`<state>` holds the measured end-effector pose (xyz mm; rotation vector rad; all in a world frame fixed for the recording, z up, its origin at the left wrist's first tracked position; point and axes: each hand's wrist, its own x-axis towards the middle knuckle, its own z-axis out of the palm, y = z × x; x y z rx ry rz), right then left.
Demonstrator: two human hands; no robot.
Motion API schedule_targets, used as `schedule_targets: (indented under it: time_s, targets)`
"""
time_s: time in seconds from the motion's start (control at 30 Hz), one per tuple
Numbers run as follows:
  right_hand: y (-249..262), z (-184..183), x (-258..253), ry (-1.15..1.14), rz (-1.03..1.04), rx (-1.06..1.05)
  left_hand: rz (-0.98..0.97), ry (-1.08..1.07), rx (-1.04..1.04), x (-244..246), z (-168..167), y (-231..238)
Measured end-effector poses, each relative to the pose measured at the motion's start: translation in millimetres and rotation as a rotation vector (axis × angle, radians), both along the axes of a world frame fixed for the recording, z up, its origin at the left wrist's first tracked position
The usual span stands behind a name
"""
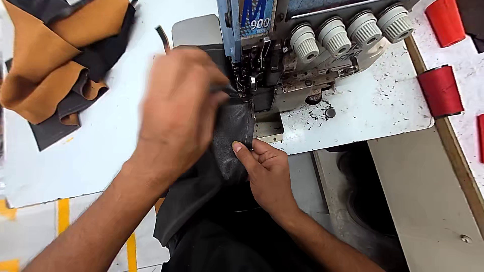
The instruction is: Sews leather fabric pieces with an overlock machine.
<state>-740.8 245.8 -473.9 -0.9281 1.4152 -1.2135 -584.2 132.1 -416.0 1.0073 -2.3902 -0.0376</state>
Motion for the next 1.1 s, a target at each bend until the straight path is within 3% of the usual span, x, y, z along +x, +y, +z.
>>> schedule_targets:
  time_s: [0.07,0.13,0.27,0.4,0.6,0.7,0.93,1.0,1.1]
  targets:
    - [-1,0,-2,0.002,0.013,-0.013,-0.276,0.006,0.078,-2,-28,-5]
    - [0,0,-3,-0.011,0.017,-0.007,-0.367,-0.019,0.116,5,-48,-12]
    - [6,11,3,-0.02,-0.048,-0.028,-0.377,0.002,0.134,12,-53,-14]
    - [2,36,21,0.039,-0.009,-0.104,-0.383,0.024,0.309,15,-42,-16]
    - [-22,84,23,0.048,0.146,0.043,-0.424,0.01,0.49,19,-19,-27]
    - [-28,93,20,0.004,0.205,0.091,-0.494,0.071,0.525,35,-37,-45]
    - [-35,105,19,-0.072,0.265,0.137,-0.497,0.09,0.591,45,-45,-59]
    - [-35,107,19,-0.103,0.258,0.14,-0.452,0.128,0.701,38,-29,-51]
    - [-32,108,20,-0.17,0.231,0.128,-0.186,0.292,0.992,13,18,-26]
